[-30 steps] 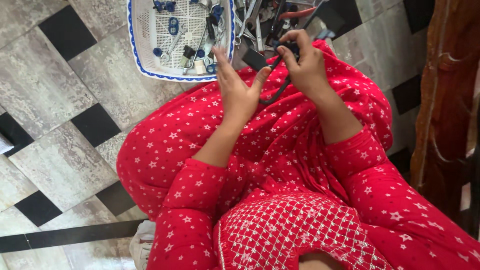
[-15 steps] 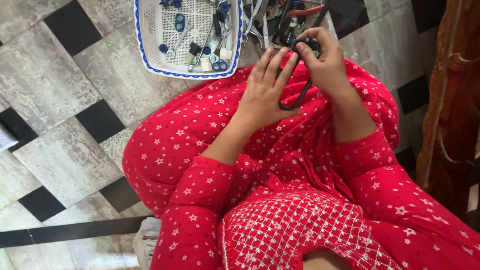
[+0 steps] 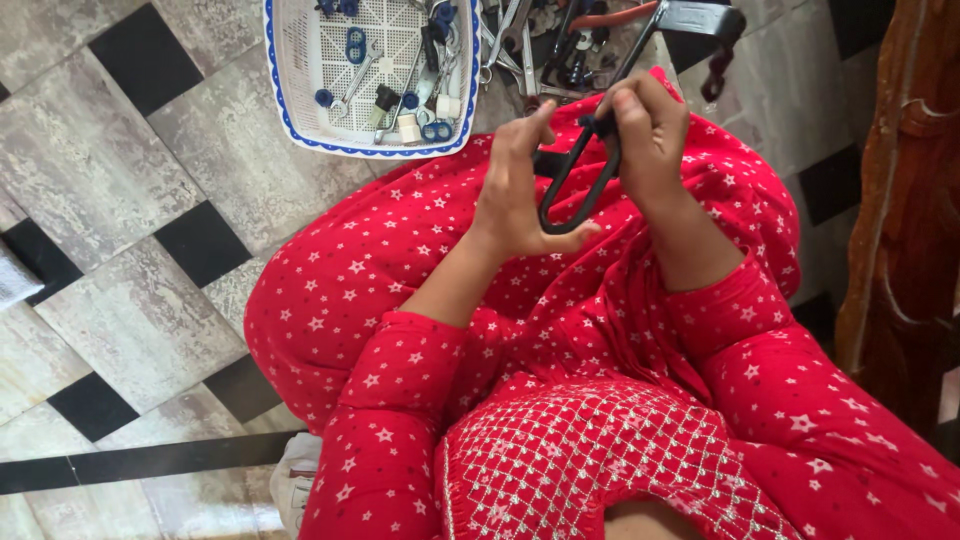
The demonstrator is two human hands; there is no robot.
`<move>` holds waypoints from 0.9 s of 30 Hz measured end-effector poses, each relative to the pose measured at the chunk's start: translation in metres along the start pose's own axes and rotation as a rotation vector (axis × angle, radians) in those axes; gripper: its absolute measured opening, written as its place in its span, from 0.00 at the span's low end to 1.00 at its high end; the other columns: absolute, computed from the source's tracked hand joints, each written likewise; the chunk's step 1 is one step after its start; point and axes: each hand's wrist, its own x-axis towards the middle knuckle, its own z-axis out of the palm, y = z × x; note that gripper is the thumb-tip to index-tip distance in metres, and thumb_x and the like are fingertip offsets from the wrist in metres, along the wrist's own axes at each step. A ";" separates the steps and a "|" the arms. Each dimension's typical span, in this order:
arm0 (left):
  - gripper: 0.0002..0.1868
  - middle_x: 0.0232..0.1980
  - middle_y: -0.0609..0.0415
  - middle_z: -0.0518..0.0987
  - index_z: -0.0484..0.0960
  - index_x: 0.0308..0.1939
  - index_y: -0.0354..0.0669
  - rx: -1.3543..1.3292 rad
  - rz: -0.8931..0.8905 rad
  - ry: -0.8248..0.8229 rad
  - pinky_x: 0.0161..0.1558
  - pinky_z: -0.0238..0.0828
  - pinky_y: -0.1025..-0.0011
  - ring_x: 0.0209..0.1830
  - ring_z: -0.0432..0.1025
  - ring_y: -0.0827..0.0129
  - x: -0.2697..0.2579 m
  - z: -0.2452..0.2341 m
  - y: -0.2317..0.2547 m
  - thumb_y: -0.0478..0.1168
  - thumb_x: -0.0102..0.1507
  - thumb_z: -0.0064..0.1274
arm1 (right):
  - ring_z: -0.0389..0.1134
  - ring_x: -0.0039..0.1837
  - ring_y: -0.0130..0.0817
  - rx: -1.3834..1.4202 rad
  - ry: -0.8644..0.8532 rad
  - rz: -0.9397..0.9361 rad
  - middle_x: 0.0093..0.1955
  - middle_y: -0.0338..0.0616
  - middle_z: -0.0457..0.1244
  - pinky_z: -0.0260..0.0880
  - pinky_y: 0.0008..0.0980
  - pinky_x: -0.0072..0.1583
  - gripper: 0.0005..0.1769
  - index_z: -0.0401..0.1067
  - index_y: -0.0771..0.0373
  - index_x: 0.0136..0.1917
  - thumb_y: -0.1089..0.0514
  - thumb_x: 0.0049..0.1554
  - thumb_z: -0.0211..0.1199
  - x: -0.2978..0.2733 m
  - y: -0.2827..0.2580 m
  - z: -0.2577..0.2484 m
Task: The person assembles parts of a camera mount and various small mechanical components by hand, taking items from a basket on the floor and connecting them while sitting down.
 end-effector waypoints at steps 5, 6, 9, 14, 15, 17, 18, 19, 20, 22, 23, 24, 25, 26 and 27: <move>0.61 0.53 0.53 0.70 0.55 0.80 0.41 -0.326 -0.228 0.101 0.56 0.68 0.71 0.52 0.68 0.71 -0.010 0.010 -0.004 0.79 0.59 0.52 | 0.60 0.34 0.21 -0.200 -0.062 -0.187 0.33 0.34 0.60 0.55 0.25 0.37 0.28 0.72 0.65 0.48 0.37 0.71 0.53 0.003 -0.011 0.000; 0.61 0.52 0.54 0.70 0.55 0.81 0.41 -0.354 -0.262 0.119 0.54 0.67 0.73 0.50 0.68 0.73 -0.013 0.012 -0.007 0.82 0.60 0.46 | 0.60 0.32 0.23 -0.267 -0.085 -0.214 0.32 0.35 0.59 0.56 0.25 0.37 0.30 0.72 0.65 0.48 0.35 0.70 0.54 0.004 -0.015 0.001; 0.56 0.44 0.57 0.75 0.63 0.75 0.42 -0.579 -0.384 0.296 0.51 0.65 0.75 0.45 0.68 0.75 -0.013 0.023 -0.022 0.84 0.63 0.34 | 0.66 0.38 0.36 -0.562 -0.326 -0.561 0.36 0.45 0.62 0.65 0.35 0.43 0.31 0.71 0.67 0.50 0.33 0.63 0.64 0.013 -0.032 -0.009; 0.50 0.38 0.61 0.78 0.76 0.64 0.41 -0.761 -0.626 0.257 0.39 0.65 0.79 0.36 0.70 0.78 -0.014 0.024 -0.045 0.81 0.64 0.31 | 0.68 0.37 0.42 -0.748 -0.194 -0.412 0.35 0.46 0.63 0.66 0.38 0.42 0.22 0.73 0.64 0.47 0.42 0.64 0.73 0.005 -0.026 0.011; 0.49 0.35 0.62 0.78 0.77 0.62 0.41 -0.801 -0.705 0.249 0.34 0.64 0.80 0.32 0.70 0.80 -0.013 0.024 -0.044 0.80 0.63 0.33 | 0.68 0.36 0.41 -0.754 -0.171 -0.344 0.34 0.45 0.64 0.66 0.38 0.41 0.21 0.74 0.63 0.47 0.44 0.65 0.73 0.004 -0.024 0.012; 0.37 0.32 0.61 0.79 0.79 0.59 0.40 -0.457 -0.662 0.060 0.32 0.66 0.78 0.30 0.71 0.79 -0.007 0.024 -0.039 0.69 0.63 0.51 | 0.69 0.35 0.40 -0.726 -0.130 -0.277 0.34 0.45 0.64 0.66 0.37 0.40 0.21 0.75 0.62 0.45 0.43 0.63 0.74 0.007 -0.020 0.012; 0.33 0.31 0.60 0.79 0.80 0.58 0.40 -0.284 -0.637 -0.032 0.30 0.67 0.77 0.29 0.71 0.79 -0.004 0.023 -0.035 0.63 0.63 0.60 | 0.69 0.35 0.39 -0.710 -0.112 -0.243 0.33 0.44 0.64 0.66 0.37 0.39 0.21 0.75 0.62 0.44 0.43 0.62 0.74 0.009 -0.017 0.011; 0.29 0.31 0.60 0.80 0.79 0.56 0.40 -0.373 -0.708 -0.087 0.27 0.68 0.75 0.27 0.72 0.78 -0.001 0.022 -0.031 0.58 0.61 0.62 | 0.69 0.36 0.41 -0.726 -0.120 -0.285 0.34 0.45 0.64 0.65 0.38 0.39 0.21 0.75 0.62 0.44 0.43 0.63 0.73 0.012 -0.015 0.009; 0.27 0.32 0.60 0.81 0.79 0.55 0.41 -0.464 -0.778 -0.147 0.24 0.69 0.74 0.24 0.73 0.77 0.001 0.022 -0.028 0.53 0.59 0.65 | 0.68 0.37 0.42 -0.743 -0.126 -0.324 0.35 0.46 0.64 0.65 0.39 0.40 0.21 0.75 0.62 0.44 0.42 0.64 0.73 0.015 -0.012 0.004; 0.22 0.30 0.59 0.81 0.79 0.51 0.41 -0.575 -0.845 -0.253 0.21 0.71 0.72 0.21 0.73 0.75 0.002 0.023 -0.025 0.46 0.59 0.67 | 0.68 0.39 0.44 -0.753 -0.155 -0.360 0.36 0.47 0.63 0.65 0.40 0.42 0.22 0.74 0.63 0.44 0.42 0.65 0.71 0.019 -0.004 -0.002; 0.19 0.29 0.57 0.79 0.80 0.49 0.40 -0.595 -0.842 -0.298 0.21 0.72 0.72 0.21 0.74 0.75 0.002 0.023 -0.025 0.45 0.60 0.66 | 0.67 0.39 0.45 -0.747 -0.176 -0.356 0.36 0.47 0.63 0.65 0.41 0.42 0.23 0.73 0.63 0.43 0.42 0.66 0.69 0.019 0.000 -0.003; 0.16 0.28 0.56 0.78 0.81 0.47 0.39 -0.614 -0.838 -0.343 0.22 0.72 0.73 0.21 0.74 0.75 0.001 0.024 -0.026 0.43 0.61 0.66 | 0.67 0.40 0.46 -0.739 -0.198 -0.353 0.36 0.48 0.62 0.65 0.42 0.42 0.23 0.73 0.63 0.43 0.42 0.67 0.68 0.020 0.004 -0.005; 0.13 0.28 0.56 0.79 0.81 0.45 0.39 -0.593 -0.802 -0.337 0.23 0.73 0.73 0.22 0.75 0.75 -0.002 0.026 -0.026 0.42 0.62 0.63 | 0.66 0.39 0.45 -0.694 -0.183 -0.301 0.36 0.48 0.61 0.64 0.42 0.43 0.24 0.71 0.64 0.42 0.42 0.69 0.64 0.019 0.009 -0.003; 0.10 0.29 0.56 0.80 0.81 0.44 0.38 -0.572 -0.766 -0.329 0.23 0.74 0.74 0.22 0.75 0.75 -0.005 0.029 -0.026 0.41 0.63 0.61 | 0.66 0.39 0.45 -0.649 -0.170 -0.250 0.36 0.48 0.60 0.63 0.43 0.44 0.25 0.69 0.64 0.42 0.43 0.72 0.61 0.017 0.014 0.001; 0.08 0.29 0.57 0.81 0.82 0.42 0.38 -0.551 -0.729 -0.321 0.24 0.75 0.74 0.22 0.76 0.75 -0.008 0.032 -0.027 0.39 0.64 0.59 | 0.65 0.38 0.45 -0.603 -0.157 -0.200 0.37 0.49 0.58 0.63 0.43 0.45 0.26 0.68 0.64 0.41 0.44 0.75 0.57 0.016 0.016 0.003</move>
